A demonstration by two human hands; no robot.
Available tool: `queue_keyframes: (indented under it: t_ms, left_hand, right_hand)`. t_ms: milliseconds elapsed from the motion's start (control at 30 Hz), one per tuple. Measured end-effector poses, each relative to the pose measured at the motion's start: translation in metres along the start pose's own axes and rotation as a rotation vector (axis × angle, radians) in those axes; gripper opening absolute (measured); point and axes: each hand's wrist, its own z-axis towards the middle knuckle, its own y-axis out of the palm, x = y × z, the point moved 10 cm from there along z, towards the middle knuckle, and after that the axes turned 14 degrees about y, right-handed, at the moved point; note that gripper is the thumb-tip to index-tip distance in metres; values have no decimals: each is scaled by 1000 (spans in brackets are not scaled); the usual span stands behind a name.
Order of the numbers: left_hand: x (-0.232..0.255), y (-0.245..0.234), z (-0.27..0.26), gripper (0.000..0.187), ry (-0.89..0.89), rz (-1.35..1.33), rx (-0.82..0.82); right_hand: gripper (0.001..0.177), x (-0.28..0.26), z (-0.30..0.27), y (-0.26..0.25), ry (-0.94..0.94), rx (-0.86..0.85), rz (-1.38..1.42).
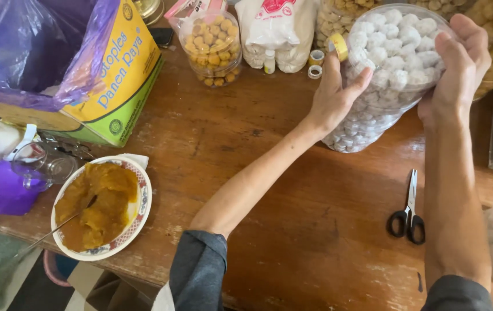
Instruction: Sealing plastic containers of pastries with yellow adhesive tape and scissors
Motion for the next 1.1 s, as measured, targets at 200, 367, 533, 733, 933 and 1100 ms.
queue_keyframes:
  t_ms: [200, 367, 533, 733, 933, 1100]
  left_hand:
    - [31, -4, -23, 50, 201, -232, 74]
    - [97, -25, -83, 78, 309, -336, -11]
    - [111, -49, -156, 83, 255, -368, -66]
    - [43, -73, -213, 82, 51, -275, -33]
    - [-26, -75, -245, 83, -158, -241, -5]
    - [-50, -75, -253, 80, -194, -221, -9]
  right_hand:
    - [39, -45, -43, 6, -340, -7, -25]
    - [39, -92, -131, 27, -378, -101, -1]
    - [44, -74, -199, 33, -331, -73, -161]
    - [51, 19, -234, 43, -12, -12, -2]
    - [51, 100, -249, 32, 199, -7, 18]
    - [46, 118, -258, 29, 239, 2, -40]
